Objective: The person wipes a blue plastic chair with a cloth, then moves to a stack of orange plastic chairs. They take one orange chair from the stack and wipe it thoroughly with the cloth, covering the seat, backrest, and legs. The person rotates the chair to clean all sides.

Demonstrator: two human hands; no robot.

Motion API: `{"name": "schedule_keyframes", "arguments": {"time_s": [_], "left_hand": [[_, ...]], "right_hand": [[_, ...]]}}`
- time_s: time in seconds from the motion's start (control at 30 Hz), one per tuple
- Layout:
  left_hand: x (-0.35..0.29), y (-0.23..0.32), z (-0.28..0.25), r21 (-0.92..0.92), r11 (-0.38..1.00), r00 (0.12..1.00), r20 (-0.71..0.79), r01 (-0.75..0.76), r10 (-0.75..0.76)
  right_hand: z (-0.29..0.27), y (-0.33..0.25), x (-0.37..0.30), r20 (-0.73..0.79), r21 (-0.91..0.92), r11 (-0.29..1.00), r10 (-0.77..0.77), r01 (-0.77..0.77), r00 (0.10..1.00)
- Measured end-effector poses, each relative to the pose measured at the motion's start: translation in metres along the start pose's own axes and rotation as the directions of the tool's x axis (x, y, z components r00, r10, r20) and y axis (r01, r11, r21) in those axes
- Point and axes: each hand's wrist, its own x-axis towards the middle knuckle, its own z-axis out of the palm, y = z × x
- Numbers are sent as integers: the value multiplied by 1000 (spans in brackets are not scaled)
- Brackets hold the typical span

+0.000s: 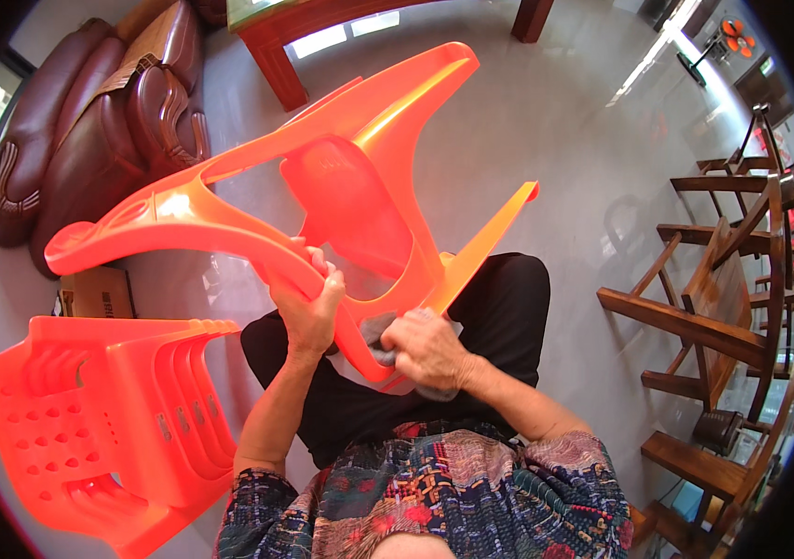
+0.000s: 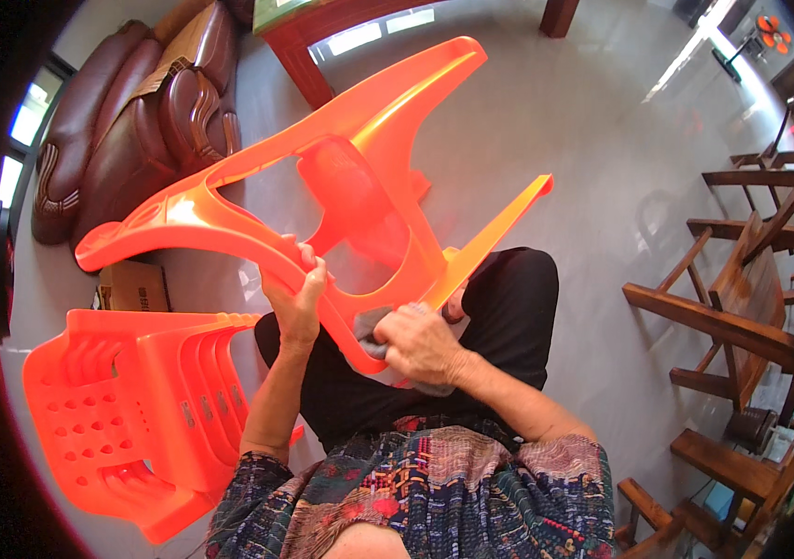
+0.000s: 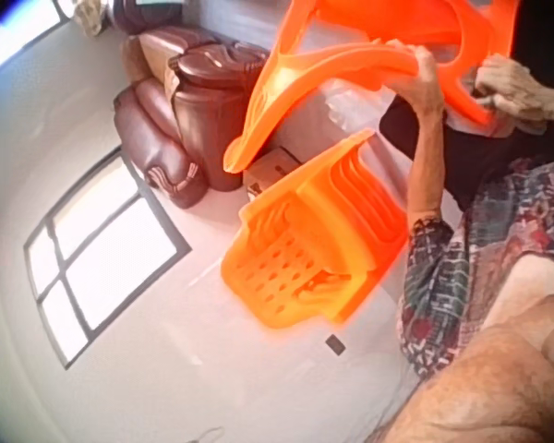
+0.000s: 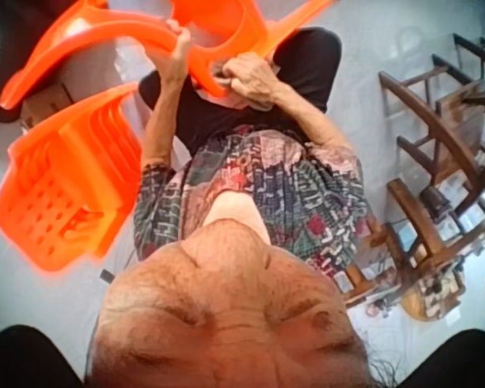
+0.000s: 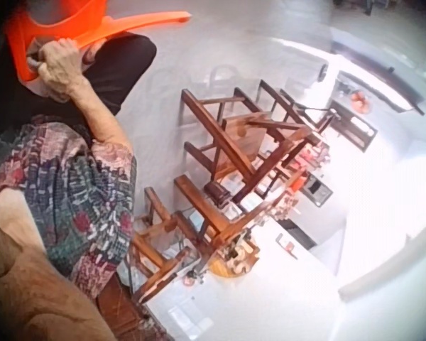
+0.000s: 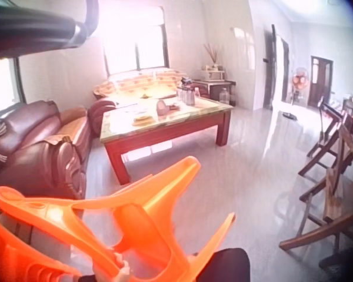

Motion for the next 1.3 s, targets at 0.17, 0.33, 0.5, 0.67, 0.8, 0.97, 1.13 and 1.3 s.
{"name": "schedule_keyframes", "arguments": {"time_s": [0.17,0.33,0.5,0.67,0.8,0.97,1.13,1.3], "left_hand": [[-22,-19,-18,-60,998,997,70,18,-14],[-43,-43,-44,3,1000,994,109,-29,29],[-53,-53,-61,-28,1000,988,152,-8,12],[-66,-65,-72,-10,1000,985,168,-28,30],[-66,-63,-63,54,995,968,242,-78,63],[-59,-61,-59,75,990,969,227,-122,102],[-44,-53,-57,23,998,990,125,-67,63],[-27,-43,-59,-121,993,992,122,-10,25]], "right_hand": [[-9,77,-6,-84,-321,943,68,-92,994],[-42,206,-11,-112,-596,637,537,-488,836],[-67,277,-4,-227,-750,303,717,-587,660],[-16,262,-10,113,-839,361,848,-408,518],[16,209,-12,256,-768,492,822,-410,508],[46,155,-19,154,-654,628,656,-422,738],[53,84,-21,-363,-590,664,291,-459,885],[48,98,-21,-730,-218,855,177,-470,660]]}}
